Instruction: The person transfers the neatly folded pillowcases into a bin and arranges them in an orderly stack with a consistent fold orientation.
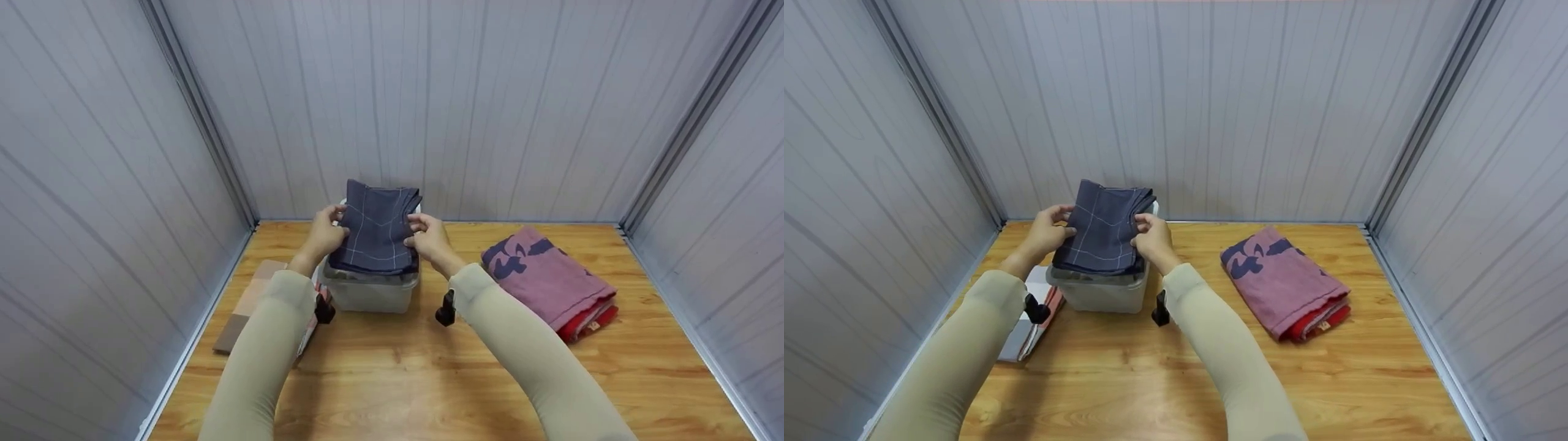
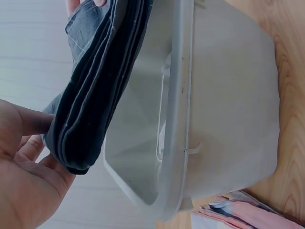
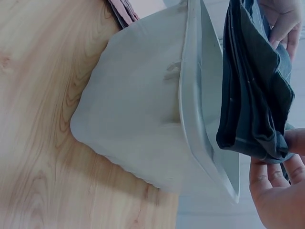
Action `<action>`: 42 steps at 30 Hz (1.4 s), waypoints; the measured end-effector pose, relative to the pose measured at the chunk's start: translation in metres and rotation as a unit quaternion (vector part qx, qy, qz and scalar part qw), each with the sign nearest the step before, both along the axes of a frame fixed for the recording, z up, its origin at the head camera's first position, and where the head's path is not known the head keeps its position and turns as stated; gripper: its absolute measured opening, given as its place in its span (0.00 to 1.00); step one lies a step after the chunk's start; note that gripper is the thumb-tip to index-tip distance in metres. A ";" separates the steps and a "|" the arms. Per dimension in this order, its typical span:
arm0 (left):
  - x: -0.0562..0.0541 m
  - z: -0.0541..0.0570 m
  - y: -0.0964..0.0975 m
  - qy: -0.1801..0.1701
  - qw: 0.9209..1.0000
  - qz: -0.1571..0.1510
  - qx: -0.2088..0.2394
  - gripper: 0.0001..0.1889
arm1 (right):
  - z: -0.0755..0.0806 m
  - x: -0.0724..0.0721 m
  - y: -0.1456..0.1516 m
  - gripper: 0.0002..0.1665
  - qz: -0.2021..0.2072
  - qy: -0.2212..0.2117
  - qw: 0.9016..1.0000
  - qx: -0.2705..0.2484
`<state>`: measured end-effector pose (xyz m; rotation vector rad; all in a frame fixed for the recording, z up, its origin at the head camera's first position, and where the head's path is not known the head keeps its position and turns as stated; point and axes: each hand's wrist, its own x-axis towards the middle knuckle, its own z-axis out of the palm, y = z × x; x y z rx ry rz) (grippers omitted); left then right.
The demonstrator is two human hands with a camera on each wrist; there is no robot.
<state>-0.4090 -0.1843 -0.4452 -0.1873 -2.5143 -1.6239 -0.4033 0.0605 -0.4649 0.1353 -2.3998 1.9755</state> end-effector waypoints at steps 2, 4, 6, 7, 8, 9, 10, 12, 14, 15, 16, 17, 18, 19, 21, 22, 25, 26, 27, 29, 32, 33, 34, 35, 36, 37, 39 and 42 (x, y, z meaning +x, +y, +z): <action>-0.001 -0.001 0.000 0.003 1.000 0.004 -0.002 0.30 | 0.000 -0.001 -0.002 0.34 -0.009 0.004 1.000 -0.003; -0.002 -0.003 -0.001 0.004 1.000 0.011 -0.002 0.30 | 0.000 -0.002 -0.005 0.34 -0.015 0.008 1.000 -0.005; -0.003 -0.004 -0.002 0.003 1.000 0.017 0.002 0.29 | -0.002 -0.003 -0.007 0.35 -0.020 0.012 1.000 -0.006; -0.003 -0.005 -0.003 0.004 1.000 0.020 0.002 0.29 | -0.003 -0.003 -0.008 0.35 -0.022 0.013 1.000 -0.007; -0.003 -0.006 -0.003 0.005 1.000 0.022 0.003 0.29 | -0.004 -0.003 -0.009 0.35 -0.022 0.014 1.000 -0.008; -0.004 -0.006 -0.003 0.007 1.000 0.025 0.003 0.29 | -0.005 -0.004 -0.010 0.35 -0.023 0.014 1.000 -0.009; -0.004 -0.007 -0.004 0.009 1.000 0.026 0.003 0.29 | -0.007 -0.004 -0.011 0.35 -0.024 0.014 1.000 -0.011; -0.004 -0.010 -0.004 0.014 1.000 0.028 0.003 0.29 | -0.010 -0.004 -0.012 0.35 -0.025 0.014 1.000 -0.013; -0.005 -0.012 -0.005 0.019 0.999 0.032 0.002 0.29 | -0.012 -0.003 -0.013 0.35 -0.025 0.015 0.999 -0.013; -0.006 -0.014 -0.005 0.020 0.999 0.034 0.001 0.29 | -0.013 -0.003 -0.013 0.35 -0.026 0.014 0.999 -0.013; -0.006 -0.015 -0.005 0.019 0.999 0.037 0.002 0.29 | -0.015 -0.004 -0.014 0.35 -0.027 0.015 0.999 -0.013; -0.007 -0.016 -0.005 0.017 0.999 0.040 0.003 0.29 | -0.016 -0.004 -0.014 0.35 -0.029 0.017 0.999 -0.011; -0.007 -0.018 -0.006 0.016 0.999 0.044 0.003 0.29 | -0.017 -0.005 -0.014 0.36 -0.031 0.018 0.999 -0.010; -0.007 -0.019 -0.006 0.013 0.999 0.048 0.004 0.30 | -0.018 -0.005 -0.014 0.36 -0.033 0.019 0.999 -0.009; -0.008 -0.022 -0.006 0.009 0.999 0.054 0.004 0.30 | -0.020 -0.007 -0.014 0.36 -0.038 0.023 0.999 -0.006; -0.008 -0.023 -0.006 0.009 0.998 0.055 0.004 0.30 | -0.022 -0.007 -0.014 0.36 -0.039 0.025 0.999 -0.004; -0.008 -0.028 -0.006 0.015 0.998 0.059 -0.002 0.29 | -0.025 -0.008 -0.015 0.35 -0.033 0.031 0.999 0.009; -0.008 -0.030 -0.006 0.017 0.998 0.061 -0.007 0.28 | -0.026 -0.008 -0.015 0.35 -0.029 0.031 0.999 0.014; -0.008 -0.032 -0.007 0.018 0.998 0.062 -0.012 0.28 | -0.027 -0.008 -0.015 0.35 -0.023 0.032 0.999 0.020; -0.007 -0.036 -0.007 0.020 0.998 0.064 -0.023 0.28 | -0.029 -0.006 -0.015 0.34 -0.014 0.033 0.999 0.028; -0.006 -0.040 -0.007 0.024 0.997 0.065 -0.034 0.28 | -0.031 -0.005 -0.014 0.33 -0.006 0.037 0.999 0.035; -0.006 -0.041 -0.007 0.025 0.997 0.066 -0.035 0.28 | -0.031 -0.004 -0.014 0.33 -0.005 0.039 0.999 0.036; -0.006 -0.042 -0.007 0.027 0.997 0.066 -0.034 0.27 | -0.030 -0.004 -0.013 0.33 -0.005 0.039 0.999 0.036; -0.006 -0.042 -0.006 0.028 0.997 0.067 -0.033 0.27 | -0.030 -0.004 -0.013 0.33 -0.005 0.038 0.999 0.037; -0.006 -0.042 -0.006 0.028 0.997 0.069 -0.033 0.27 | -0.030 -0.004 -0.012 0.33 -0.005 0.036 0.999 0.038; -0.006 -0.043 -0.005 0.028 0.997 0.071 -0.031 0.27 | -0.029 -0.004 -0.012 0.33 -0.005 0.034 0.999 0.040; -0.006 -0.043 -0.004 0.028 0.996 0.074 -0.028 0.27 | -0.029 -0.005 -0.012 0.34 -0.004 0.025 0.999 0.044; -0.007 -0.043 -0.004 0.027 0.997 0.072 -0.025 0.27 | -0.029 -0.007 -0.011 0.34 0.000 0.019 0.998 0.051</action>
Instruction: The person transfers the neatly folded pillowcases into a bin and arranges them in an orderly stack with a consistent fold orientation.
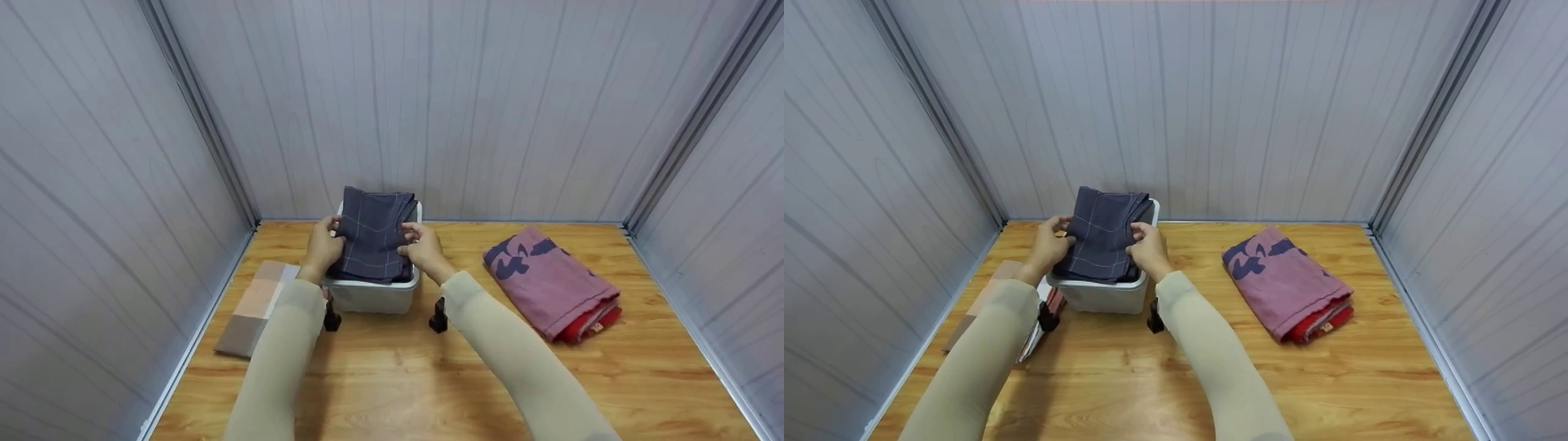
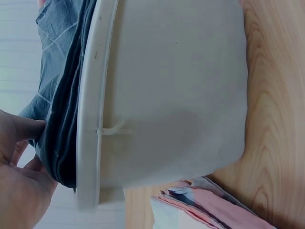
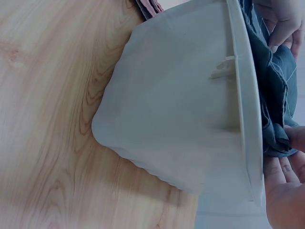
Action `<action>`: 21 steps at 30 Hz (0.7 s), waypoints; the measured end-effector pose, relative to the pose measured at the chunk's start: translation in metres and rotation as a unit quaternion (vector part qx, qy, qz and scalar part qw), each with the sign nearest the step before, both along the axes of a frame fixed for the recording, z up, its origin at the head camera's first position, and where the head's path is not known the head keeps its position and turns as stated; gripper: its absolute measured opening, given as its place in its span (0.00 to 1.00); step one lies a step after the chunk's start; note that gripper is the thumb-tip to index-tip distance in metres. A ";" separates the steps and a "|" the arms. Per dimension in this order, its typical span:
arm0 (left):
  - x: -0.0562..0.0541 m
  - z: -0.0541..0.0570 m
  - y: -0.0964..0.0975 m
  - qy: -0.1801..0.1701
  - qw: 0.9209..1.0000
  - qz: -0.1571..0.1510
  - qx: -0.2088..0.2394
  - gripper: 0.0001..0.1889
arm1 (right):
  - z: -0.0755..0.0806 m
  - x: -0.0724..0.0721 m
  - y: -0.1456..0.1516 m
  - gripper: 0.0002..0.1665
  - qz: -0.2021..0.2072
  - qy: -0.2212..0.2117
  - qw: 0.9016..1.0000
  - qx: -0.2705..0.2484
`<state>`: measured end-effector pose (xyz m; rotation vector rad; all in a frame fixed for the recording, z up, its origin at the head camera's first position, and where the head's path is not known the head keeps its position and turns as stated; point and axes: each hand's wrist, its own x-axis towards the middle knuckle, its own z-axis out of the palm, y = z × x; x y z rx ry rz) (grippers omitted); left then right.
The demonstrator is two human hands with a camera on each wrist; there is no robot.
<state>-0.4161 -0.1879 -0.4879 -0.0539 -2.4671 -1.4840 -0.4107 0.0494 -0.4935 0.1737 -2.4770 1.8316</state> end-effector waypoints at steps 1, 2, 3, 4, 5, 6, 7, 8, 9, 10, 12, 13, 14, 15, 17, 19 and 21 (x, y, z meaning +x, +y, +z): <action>0.000 0.000 0.000 -0.003 1.000 -0.003 -0.001 0.27 | 0.000 0.000 0.001 0.33 0.002 0.000 1.000 0.003; 0.000 0.000 0.000 -0.006 1.000 -0.007 -0.003 0.28 | 0.001 -0.001 0.002 0.32 0.003 -0.001 1.000 0.005; 0.000 0.000 0.000 -0.013 1.000 -0.013 -0.002 0.29 | 0.002 -0.001 0.003 0.31 0.004 -0.001 1.000 0.008; 0.000 0.000 0.000 -0.021 1.000 -0.019 -0.005 0.30 | 0.002 -0.001 0.004 0.30 0.005 -0.004 1.000 0.008; 0.000 0.000 0.000 -0.031 0.999 -0.026 -0.006 0.31 | 0.003 0.000 0.005 0.30 0.003 -0.006 1.000 0.008; 0.000 0.000 -0.001 -0.042 0.999 -0.034 -0.007 0.32 | 0.003 0.000 0.007 0.29 0.002 -0.008 1.000 0.005; 0.001 0.000 -0.001 -0.051 0.998 -0.039 -0.008 0.33 | 0.004 0.000 0.009 0.29 0.001 -0.011 1.000 0.002; 0.002 0.000 -0.001 -0.059 0.997 -0.045 -0.008 0.34 | 0.004 0.001 0.010 0.29 0.000 -0.015 1.000 -0.002; 0.002 0.000 -0.002 -0.065 0.997 -0.049 -0.006 0.34 | 0.004 0.001 0.011 0.29 -0.001 -0.017 1.000 -0.006; 0.003 0.001 -0.002 -0.067 0.996 -0.052 -0.008 0.34 | 0.004 0.001 0.012 0.29 -0.001 -0.020 1.000 -0.012; 0.004 0.001 -0.001 -0.067 0.996 -0.058 -0.001 0.33 | 0.005 0.001 0.014 0.29 -0.001 -0.021 1.000 -0.017; 0.004 0.002 0.000 -0.066 0.996 -0.060 0.004 0.33 | 0.005 0.001 0.014 0.29 -0.001 -0.021 1.000 -0.019; 0.005 0.002 0.001 -0.065 0.996 -0.063 0.011 0.32 | 0.006 0.001 0.015 0.29 -0.001 -0.020 1.000 -0.020; 0.006 0.003 0.001 -0.066 0.996 -0.065 0.018 0.31 | 0.006 0.001 0.015 0.29 -0.001 -0.020 1.000 -0.021; 0.007 0.004 0.002 -0.068 0.995 -0.069 0.028 0.31 | 0.006 0.001 0.016 0.28 -0.002 -0.016 1.000 -0.023; 0.007 0.004 0.003 -0.069 0.994 -0.074 0.035 0.31 | 0.007 0.001 0.017 0.28 -0.001 -0.014 1.000 -0.027; 0.007 0.004 0.002 -0.068 0.994 -0.076 0.031 0.31 | 0.007 0.001 0.019 0.28 0.002 -0.012 0.999 -0.031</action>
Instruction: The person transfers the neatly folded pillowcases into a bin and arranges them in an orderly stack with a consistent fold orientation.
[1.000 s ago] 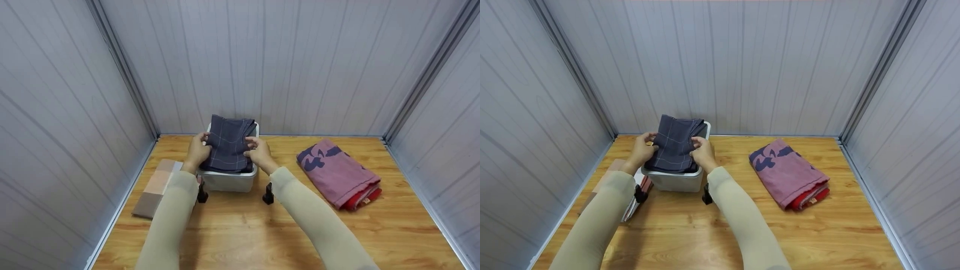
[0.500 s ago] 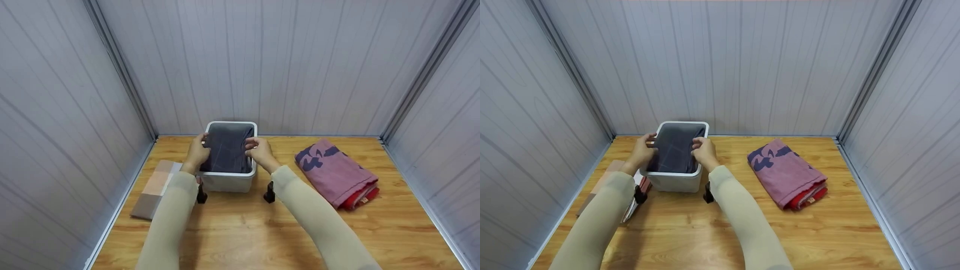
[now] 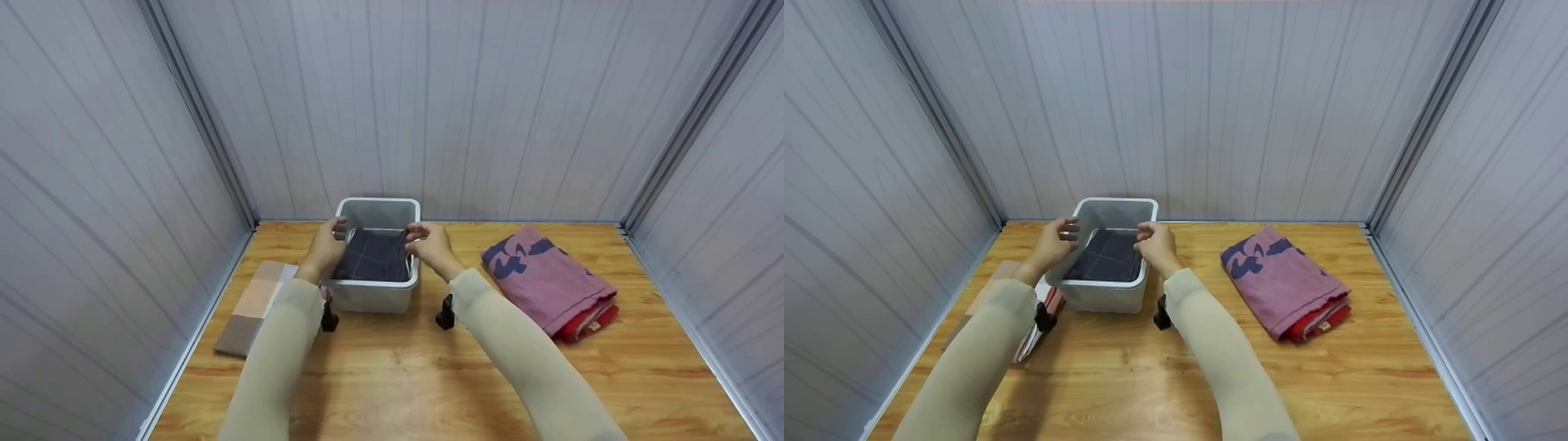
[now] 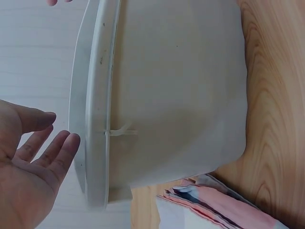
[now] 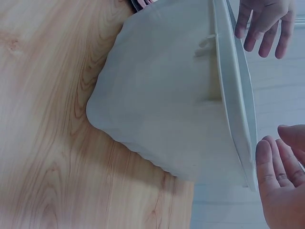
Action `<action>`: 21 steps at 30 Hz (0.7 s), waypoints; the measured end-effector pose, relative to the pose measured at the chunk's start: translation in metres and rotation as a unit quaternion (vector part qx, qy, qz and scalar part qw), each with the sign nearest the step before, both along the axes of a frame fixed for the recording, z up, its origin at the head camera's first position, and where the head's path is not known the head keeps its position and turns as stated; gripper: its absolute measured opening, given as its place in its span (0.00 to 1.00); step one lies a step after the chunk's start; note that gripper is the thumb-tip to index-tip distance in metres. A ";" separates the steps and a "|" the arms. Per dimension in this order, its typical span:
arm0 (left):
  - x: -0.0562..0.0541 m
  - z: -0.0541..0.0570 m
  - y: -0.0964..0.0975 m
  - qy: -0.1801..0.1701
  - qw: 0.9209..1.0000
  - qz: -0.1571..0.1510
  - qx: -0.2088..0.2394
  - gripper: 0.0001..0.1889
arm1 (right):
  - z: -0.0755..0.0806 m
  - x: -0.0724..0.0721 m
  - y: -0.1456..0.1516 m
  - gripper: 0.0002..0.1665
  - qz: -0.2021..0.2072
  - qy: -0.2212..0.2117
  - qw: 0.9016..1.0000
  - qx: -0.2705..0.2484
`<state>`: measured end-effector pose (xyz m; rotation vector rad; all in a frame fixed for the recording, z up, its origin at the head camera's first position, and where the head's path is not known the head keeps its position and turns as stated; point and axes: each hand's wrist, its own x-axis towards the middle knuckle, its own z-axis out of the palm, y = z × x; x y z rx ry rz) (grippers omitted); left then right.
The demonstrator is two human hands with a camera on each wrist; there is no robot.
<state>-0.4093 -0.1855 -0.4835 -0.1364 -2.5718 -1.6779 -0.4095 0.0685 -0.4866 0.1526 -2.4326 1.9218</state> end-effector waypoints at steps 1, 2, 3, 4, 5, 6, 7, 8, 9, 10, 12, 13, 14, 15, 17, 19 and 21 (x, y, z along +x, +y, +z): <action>0.000 0.000 0.000 0.001 1.000 -0.001 -0.002 0.30 | 0.001 0.001 0.001 0.28 0.001 0.001 1.000 -0.001; 0.000 0.000 0.000 0.003 1.000 -0.002 -0.006 0.30 | 0.001 0.001 0.002 0.28 0.001 0.002 1.000 -0.002; -0.001 0.000 0.000 0.004 1.000 -0.002 -0.009 0.30 | 0.002 0.001 0.002 0.28 0.001 0.003 1.000 -0.002; -0.001 0.000 0.000 0.007 1.000 -0.003 -0.014 0.31 | 0.002 0.002 0.004 0.28 0.001 0.003 1.000 -0.003; 0.000 0.001 0.000 0.008 1.000 -0.003 -0.019 0.31 | 0.002 0.002 0.004 0.28 0.000 0.004 1.000 -0.003; 0.000 0.001 0.000 0.008 1.000 -0.003 -0.020 0.32 | 0.002 0.003 0.005 0.28 0.000 0.005 1.000 -0.002; -0.001 0.001 0.000 0.008 1.000 -0.004 -0.021 0.32 | 0.003 0.003 0.006 0.28 0.000 0.006 1.000 -0.001; 0.000 0.001 0.000 0.009 1.000 -0.006 -0.023 0.32 | 0.003 0.003 0.007 0.28 0.000 0.005 1.000 -0.002; 0.000 0.001 0.000 0.011 1.000 -0.008 -0.024 0.32 | 0.003 0.003 0.008 0.27 0.000 0.005 1.000 -0.002; 0.000 0.001 0.001 0.011 1.000 -0.009 -0.025 0.32 | 0.003 0.004 0.009 0.27 0.000 0.006 1.000 -0.002; 0.001 0.001 0.001 0.014 0.999 -0.014 -0.025 0.31 | 0.003 0.004 0.011 0.27 0.000 0.008 1.000 -0.003; 0.002 0.001 0.001 0.016 0.999 -0.016 -0.027 0.31 | 0.003 0.004 0.012 0.27 0.000 0.008 1.000 -0.006; 0.002 0.001 0.001 0.018 0.999 -0.017 -0.027 0.30 | 0.002 0.004 0.013 0.27 0.000 0.007 1.000 -0.010; 0.003 0.001 0.001 0.019 0.999 -0.018 -0.025 0.30 | 0.003 0.004 0.014 0.26 0.000 0.007 1.000 -0.013; 0.005 0.001 0.002 0.021 0.999 -0.019 -0.021 0.29 | 0.003 0.004 0.016 0.26 0.000 0.006 1.000 -0.020; 0.006 0.001 0.002 0.020 0.999 -0.019 -0.016 0.29 | 0.003 0.005 0.018 0.26 0.001 0.005 1.000 -0.026; 0.007 0.000 0.002 0.018 1.000 -0.020 -0.015 0.29 | 0.004 0.006 0.020 0.27 0.002 0.007 1.000 -0.026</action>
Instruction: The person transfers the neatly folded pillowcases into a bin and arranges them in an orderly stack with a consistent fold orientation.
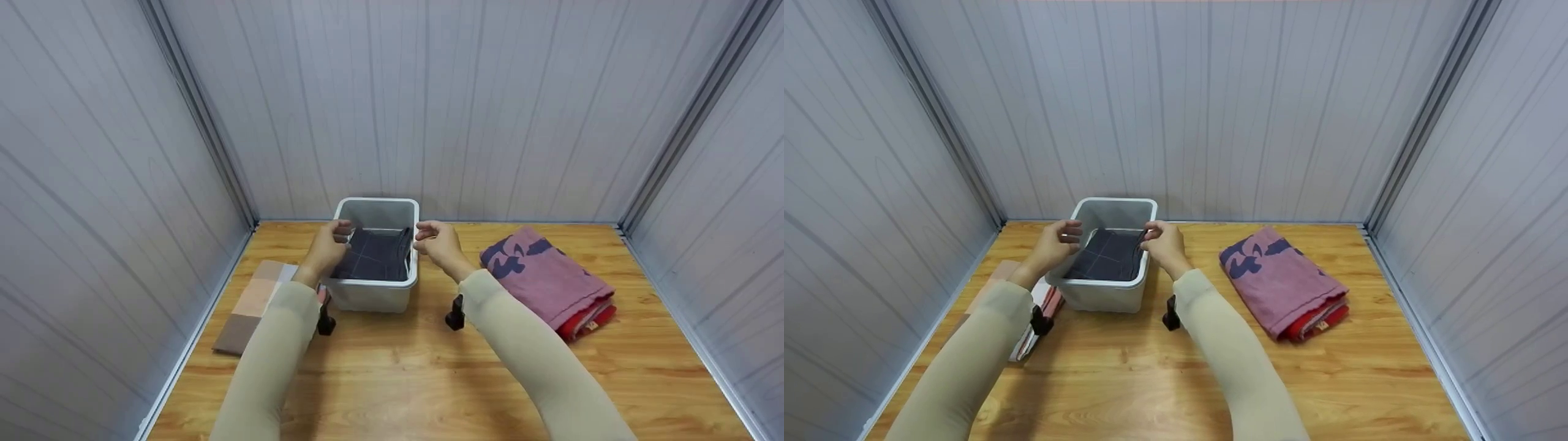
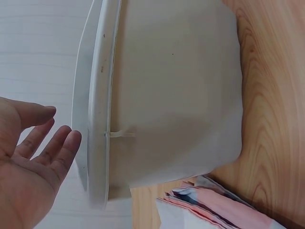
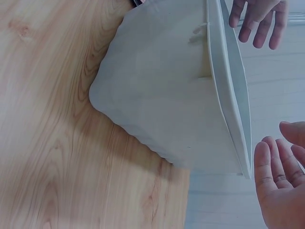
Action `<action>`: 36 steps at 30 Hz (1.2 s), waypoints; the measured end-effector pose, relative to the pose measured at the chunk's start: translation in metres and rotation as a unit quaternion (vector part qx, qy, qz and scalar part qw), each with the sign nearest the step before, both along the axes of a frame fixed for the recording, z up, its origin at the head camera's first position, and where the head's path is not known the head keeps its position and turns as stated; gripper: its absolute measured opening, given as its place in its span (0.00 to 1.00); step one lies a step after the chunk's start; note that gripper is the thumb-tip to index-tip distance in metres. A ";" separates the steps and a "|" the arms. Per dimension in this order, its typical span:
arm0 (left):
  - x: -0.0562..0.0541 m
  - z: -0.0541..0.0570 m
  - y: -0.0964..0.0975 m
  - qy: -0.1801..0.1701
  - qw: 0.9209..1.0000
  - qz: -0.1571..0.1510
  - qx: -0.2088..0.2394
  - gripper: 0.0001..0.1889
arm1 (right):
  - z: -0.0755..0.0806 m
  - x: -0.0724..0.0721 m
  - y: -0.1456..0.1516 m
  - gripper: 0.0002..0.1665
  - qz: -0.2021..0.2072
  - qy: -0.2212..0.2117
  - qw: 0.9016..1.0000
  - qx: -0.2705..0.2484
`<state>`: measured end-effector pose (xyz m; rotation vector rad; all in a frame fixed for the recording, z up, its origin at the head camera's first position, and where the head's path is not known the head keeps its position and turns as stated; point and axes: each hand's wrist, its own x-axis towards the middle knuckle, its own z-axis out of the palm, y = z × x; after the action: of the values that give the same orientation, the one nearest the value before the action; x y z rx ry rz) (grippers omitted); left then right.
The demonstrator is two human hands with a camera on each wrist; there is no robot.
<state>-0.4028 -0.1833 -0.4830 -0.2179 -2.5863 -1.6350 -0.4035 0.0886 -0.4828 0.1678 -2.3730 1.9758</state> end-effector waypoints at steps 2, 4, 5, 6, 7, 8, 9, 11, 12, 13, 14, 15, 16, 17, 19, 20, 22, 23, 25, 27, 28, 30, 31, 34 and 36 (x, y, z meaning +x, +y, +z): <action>0.001 0.000 0.000 0.000 1.000 -0.003 -0.002 0.29 | 0.002 0.002 0.002 0.27 0.000 0.002 1.000 0.002; 0.003 0.001 -0.001 0.001 1.000 -0.006 -0.004 0.29 | 0.003 0.004 0.003 0.27 -0.001 0.004 1.000 0.006; 0.004 0.001 -0.001 0.002 1.000 -0.007 -0.005 0.28 | 0.004 0.005 0.004 0.27 -0.001 0.005 1.000 0.007; 0.005 0.002 -0.002 0.004 1.000 -0.008 -0.006 0.28 | 0.004 0.006 0.004 0.27 0.000 0.005 1.000 0.007; 0.007 0.001 -0.003 0.007 1.000 -0.011 -0.007 0.27 | 0.005 0.007 0.004 0.27 0.002 0.006 1.000 0.007; 0.008 0.001 -0.004 0.009 1.000 -0.012 -0.009 0.27 | 0.004 0.007 0.004 0.27 0.004 0.006 1.000 0.006; 0.010 0.000 -0.005 0.009 1.000 -0.014 -0.009 0.27 | 0.004 0.008 0.005 0.28 0.007 0.006 1.000 0.005; 0.012 -0.001 -0.006 0.014 1.000 -0.020 -0.012 0.27 | 0.005 0.009 0.005 0.28 0.011 0.005 1.000 0.003; 0.013 -0.001 -0.006 0.017 1.000 -0.023 -0.013 0.26 | 0.004 0.010 0.005 0.29 0.013 0.006 1.000 0.003; 0.014 -0.001 -0.007 0.021 0.999 -0.027 -0.013 0.26 | 0.004 0.011 0.005 0.29 0.015 0.007 1.000 0.003; 0.015 -0.002 -0.007 0.023 0.999 -0.030 -0.013 0.26 | 0.004 0.011 0.005 0.29 0.015 0.007 1.000 0.003; 0.016 -0.002 -0.007 0.025 0.999 -0.033 -0.012 0.26 | 0.005 0.013 0.004 0.29 0.016 0.007 1.000 0.004; 0.016 -0.002 -0.007 0.029 0.999 -0.035 -0.013 0.26 | 0.005 0.014 0.004 0.28 0.016 0.007 1.000 0.004; 0.017 -0.002 -0.007 0.031 0.999 -0.037 -0.012 0.26 | 0.004 0.014 0.004 0.28 0.017 0.006 1.000 0.004; 0.019 -0.002 -0.008 0.033 0.999 -0.041 -0.011 0.25 | 0.004 0.016 0.004 0.28 0.018 0.004 1.000 0.005; 0.020 -0.002 -0.008 0.033 0.999 -0.041 -0.010 0.25 | 0.004 0.017 0.003 0.27 0.018 0.003 1.000 0.004; 0.022 -0.002 -0.010 0.033 0.999 -0.043 -0.005 0.25 | 0.002 0.019 0.003 0.27 0.021 0.001 1.000 0.005; 0.023 -0.002 -0.010 0.031 0.999 -0.043 0.000 0.25 | 0.002 0.020 0.003 0.27 0.022 0.000 1.000 0.004; 0.025 -0.002 -0.012 0.029 0.999 -0.042 0.005 0.26 | 0.001 0.022 0.003 0.27 0.024 -0.001 1.000 0.003; 0.027 -0.003 -0.013 0.028 0.999 -0.042 0.011 0.26 | -0.001 0.024 0.004 0.27 0.024 -0.002 1.000 0.004; 0.028 -0.003 -0.013 0.028 0.999 -0.043 0.014 0.26 | -0.002 0.024 0.004 0.27 0.023 -0.002 1.000 0.004; 0.030 -0.003 -0.014 0.027 0.999 -0.042 0.014 0.25 | -0.004 0.025 0.005 0.28 0.022 -0.005 1.000 0.006; 0.031 -0.003 -0.015 0.026 0.999 -0.042 0.016 0.25 | -0.005 0.026 0.005 0.28 0.021 -0.007 1.000 0.006; 0.035 -0.003 -0.016 0.024 0.999 -0.044 0.017 0.25 | -0.008 0.027 0.006 0.29 0.022 -0.011 1.000 0.009; 0.036 -0.004 -0.017 0.023 0.999 -0.046 0.017 0.25 | -0.009 0.029 0.006 0.29 0.022 -0.015 1.000 0.011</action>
<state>-0.3666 -0.2004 -0.4875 -0.3722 -2.5486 -1.6801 -0.3743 0.0943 -0.4923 0.1963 -2.4298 1.9863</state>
